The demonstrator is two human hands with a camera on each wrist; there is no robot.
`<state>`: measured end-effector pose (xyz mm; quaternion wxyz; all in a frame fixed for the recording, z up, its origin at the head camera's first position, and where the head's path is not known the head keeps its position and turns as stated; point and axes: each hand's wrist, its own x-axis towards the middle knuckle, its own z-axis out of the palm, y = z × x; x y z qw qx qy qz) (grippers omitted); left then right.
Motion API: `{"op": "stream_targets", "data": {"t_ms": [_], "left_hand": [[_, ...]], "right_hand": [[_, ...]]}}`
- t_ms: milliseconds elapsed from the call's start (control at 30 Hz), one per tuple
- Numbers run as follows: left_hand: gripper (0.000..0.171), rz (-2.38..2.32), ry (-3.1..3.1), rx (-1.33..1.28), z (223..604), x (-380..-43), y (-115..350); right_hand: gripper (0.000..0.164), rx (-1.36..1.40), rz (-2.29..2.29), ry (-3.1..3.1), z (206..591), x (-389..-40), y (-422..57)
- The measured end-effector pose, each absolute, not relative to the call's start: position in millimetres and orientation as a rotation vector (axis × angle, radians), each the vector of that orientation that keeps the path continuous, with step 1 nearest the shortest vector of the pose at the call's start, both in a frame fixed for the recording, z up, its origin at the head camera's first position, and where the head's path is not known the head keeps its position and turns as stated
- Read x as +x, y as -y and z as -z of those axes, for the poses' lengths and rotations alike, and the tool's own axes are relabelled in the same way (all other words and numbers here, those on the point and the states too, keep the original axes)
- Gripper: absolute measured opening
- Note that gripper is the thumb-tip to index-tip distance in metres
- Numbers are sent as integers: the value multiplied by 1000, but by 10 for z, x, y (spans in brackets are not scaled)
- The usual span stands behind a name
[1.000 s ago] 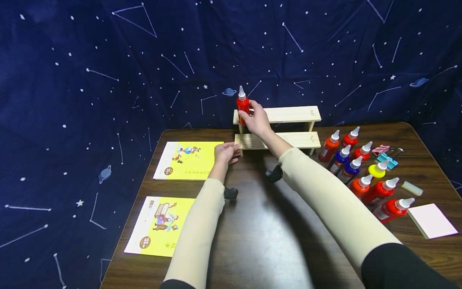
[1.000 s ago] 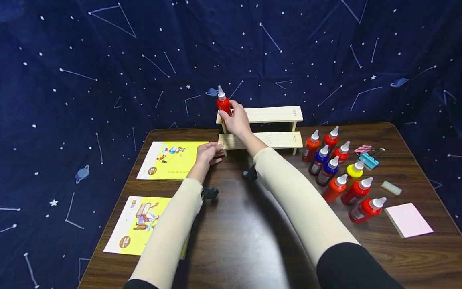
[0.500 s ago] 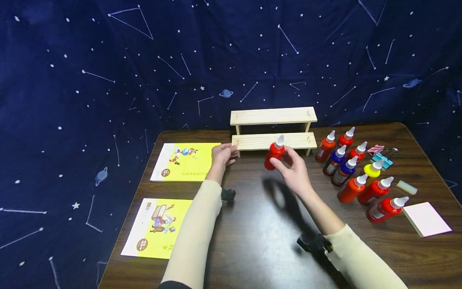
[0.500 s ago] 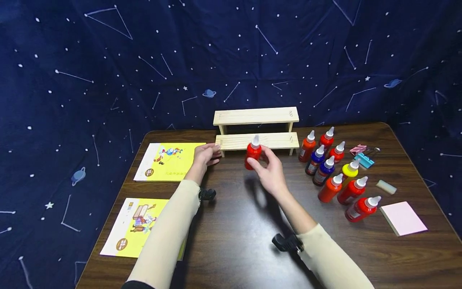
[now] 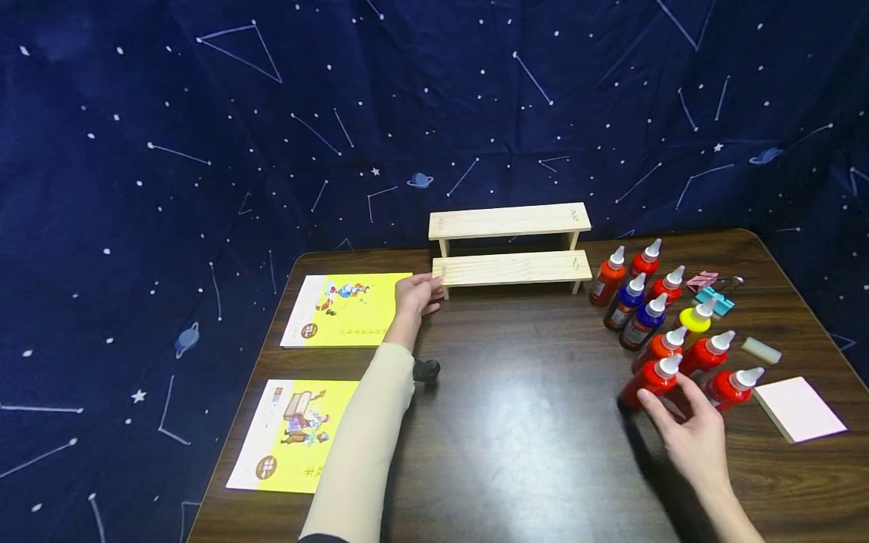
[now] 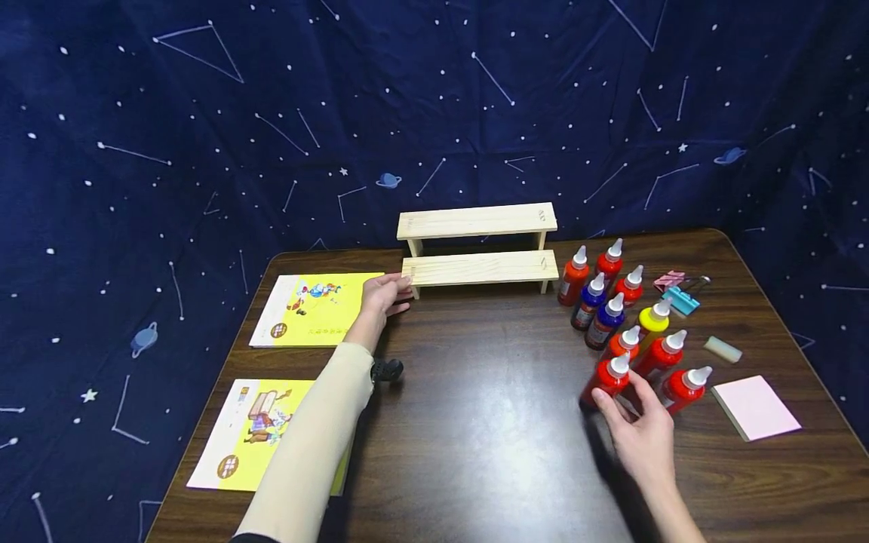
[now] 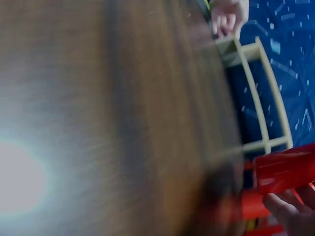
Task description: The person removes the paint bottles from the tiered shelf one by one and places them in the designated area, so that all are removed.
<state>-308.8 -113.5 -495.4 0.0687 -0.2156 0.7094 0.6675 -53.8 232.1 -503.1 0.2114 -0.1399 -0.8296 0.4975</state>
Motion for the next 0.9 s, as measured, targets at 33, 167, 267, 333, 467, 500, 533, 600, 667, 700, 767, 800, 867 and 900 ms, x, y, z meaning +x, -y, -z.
{"op": "stream_targets", "data": {"t_ms": [33, 167, 267, 333, 467, 500, 533, 600, 667, 700, 767, 800, 867, 900], "left_hand": [[30, -2010, -2141, -649, 4954, -3090, 1137], [29, -2018, -2146, -657, 4957, -3098, 1140], [29, -2021, -2139, -654, 4961, -3108, 1136], [30, -2023, -2134, -651, 4966, -3111, 1134], [30, -2024, -2125, -645, 4977, -3114, 1134], [30, -2023, -2129, -645, 4978, -3114, 1133], [30, -2024, -2132, -645, 4979, -3115, 1132], [30, -2027, -2141, -647, 4978, -3116, 1131], [30, -2029, -2149, -648, 4978, -3119, 1135], [30, -2031, -2149, -649, 4979, -3122, 1137], [30, -2030, -2147, -649, 4979, -3126, 1140], [30, -2029, -2145, -649, 4979, -3129, 1141], [30, -2027, -2139, -646, 4976, -3133, 1138], [30, -2026, -2138, -645, 4975, -3135, 1136]], "right_hand": [[43, -442, -1366, 2287, 5050, -490, -2338], [49, -579, -1306, 2237, 5126, -401, -2397], [53, -637, -1270, 2218, 5168, -405, -2425], [53, -672, -1254, 2207, 5187, -422, -2433], [52, -711, -1258, 2161, 5215, -463, -2428], [52, -720, -1255, 2156, 5215, -472, -2425], [52, -732, -1249, 2156, 5209, -478, -2422], [54, -759, -1218, 2177, 5199, -489, -2422], [57, -778, -1192, 2196, 5184, -491, -2420], [58, -783, -1176, 2204, 5172, -490, -2417], [59, -789, -1169, 2198, 5138, -482, -2410], [60, -787, -1178, 2184, 5117, -479, -2406], [59, -791, -1196, 2153, 5057, -475, -2397], [59, -780, -1206, 2129, 5019, -474, -2392]]}}
